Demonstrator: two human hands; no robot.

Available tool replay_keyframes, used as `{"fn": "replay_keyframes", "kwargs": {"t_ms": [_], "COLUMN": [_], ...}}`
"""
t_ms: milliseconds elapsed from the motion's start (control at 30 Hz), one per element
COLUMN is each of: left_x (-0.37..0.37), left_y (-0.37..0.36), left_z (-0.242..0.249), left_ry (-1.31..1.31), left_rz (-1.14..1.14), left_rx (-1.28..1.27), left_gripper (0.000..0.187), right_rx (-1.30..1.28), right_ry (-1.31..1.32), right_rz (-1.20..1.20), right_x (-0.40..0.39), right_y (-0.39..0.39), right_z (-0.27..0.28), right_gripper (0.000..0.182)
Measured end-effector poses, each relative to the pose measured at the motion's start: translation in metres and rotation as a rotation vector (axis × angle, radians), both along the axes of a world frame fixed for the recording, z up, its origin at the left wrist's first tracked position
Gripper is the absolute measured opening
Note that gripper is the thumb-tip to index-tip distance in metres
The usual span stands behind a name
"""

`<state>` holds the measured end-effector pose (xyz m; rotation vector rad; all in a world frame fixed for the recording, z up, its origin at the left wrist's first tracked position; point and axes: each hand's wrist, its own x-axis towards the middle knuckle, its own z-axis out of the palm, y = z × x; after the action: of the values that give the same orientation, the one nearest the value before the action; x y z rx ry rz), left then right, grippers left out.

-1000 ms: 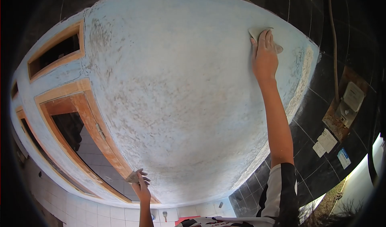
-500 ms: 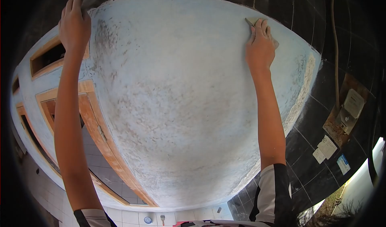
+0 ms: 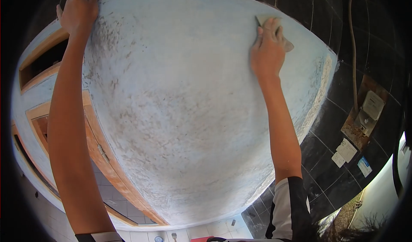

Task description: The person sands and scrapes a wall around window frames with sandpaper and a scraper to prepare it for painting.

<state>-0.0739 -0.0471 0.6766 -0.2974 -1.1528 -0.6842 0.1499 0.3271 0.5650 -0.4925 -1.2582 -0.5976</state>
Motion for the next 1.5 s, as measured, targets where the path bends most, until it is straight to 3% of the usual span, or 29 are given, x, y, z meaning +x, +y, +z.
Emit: {"fn": "replay_keyframes", "kwargs": {"t_ms": [67, 200, 267, 367, 467, 600, 667, 733, 800, 867, 1000, 1133, 1200, 1267, 1300, 1400, 1500], "left_x": [-0.003, -0.008, -0.007, -0.008, -0.008, -0.013, -0.013, -0.01, -0.01, -0.011, -0.012, -0.014, -0.014, -0.011, -0.01, -0.012, -0.015], "left_y": [-0.001, -0.002, -0.002, -0.003, -0.001, -0.001, -0.002, -0.003, 0.0, 0.0, 0.0, -0.002, 0.001, -0.001, -0.001, 0.0, 0.0], "left_z": [0.003, 0.001, -0.001, 0.002, 0.001, 0.001, 0.001, 0.002, -0.002, 0.001, 0.002, 0.004, 0.001, 0.0, 0.0, 0.001, 0.004], "left_ry": [0.003, 0.026, 0.074, 0.053, 0.067, 0.104, 0.11, 0.083, 0.046, 0.085, 0.101, 0.1, 0.086, 0.094, 0.105, 0.1, 0.109], "left_rz": [0.022, 0.017, 0.043, 0.028, 0.021, 0.051, 0.061, 0.061, 0.056, 0.049, 0.06, 0.048, 0.04, 0.054, 0.055, 0.06, 0.076], "left_rx": [-0.003, 0.002, 0.02, 0.033, 0.056, 0.052, 0.056, 0.058, 0.06, 0.072, 0.053, 0.083, 0.087, 0.08, 0.078, 0.06, 0.09], "left_gripper": [0.048, 0.046, 0.043, 0.041, 0.04, 0.038, 0.038, 0.037, 0.037, 0.035, 0.034, 0.035, 0.035, 0.037, 0.037, 0.038, 0.039], "right_rx": [0.221, 0.225, -0.149, -0.023, 0.237, 0.193, -0.036, 0.024, 0.097, 0.306, 0.023, -0.085, 0.122, 0.336, 0.335, -0.138, -0.274], "right_ry": [-0.314, -0.427, -0.166, -0.061, -0.31, -0.389, -0.098, -0.063, -0.106, -0.349, -0.235, 0.015, -0.068, -0.34, -0.329, -0.174, 0.044], "right_rz": [0.134, 0.344, 0.382, 0.196, 0.171, 0.358, 0.364, 0.368, 0.285, 0.218, 0.43, 0.409, 0.261, 0.262, 0.262, 0.457, 0.394], "right_x": [-0.005, 0.026, 0.041, 0.015, -0.003, 0.03, 0.038, 0.024, 0.003, -0.001, 0.037, 0.032, 0.005, 0.0, 0.006, 0.042, 0.046], "right_y": [-0.047, -0.011, 0.026, 0.035, -0.039, -0.006, 0.036, 0.027, -0.002, -0.044, 0.002, 0.044, 0.017, -0.033, -0.026, 0.016, 0.056], "right_z": [-0.025, -0.01, 0.018, 0.018, -0.017, 0.001, 0.029, 0.028, 0.007, -0.025, 0.003, 0.027, 0.011, -0.019, -0.013, 0.016, 0.041], "right_gripper": [0.044, 0.044, 0.045, 0.044, 0.041, 0.04, 0.039, 0.039, 0.04, 0.04, 0.04, 0.039, 0.041, 0.042, 0.042, 0.043, 0.042]}}
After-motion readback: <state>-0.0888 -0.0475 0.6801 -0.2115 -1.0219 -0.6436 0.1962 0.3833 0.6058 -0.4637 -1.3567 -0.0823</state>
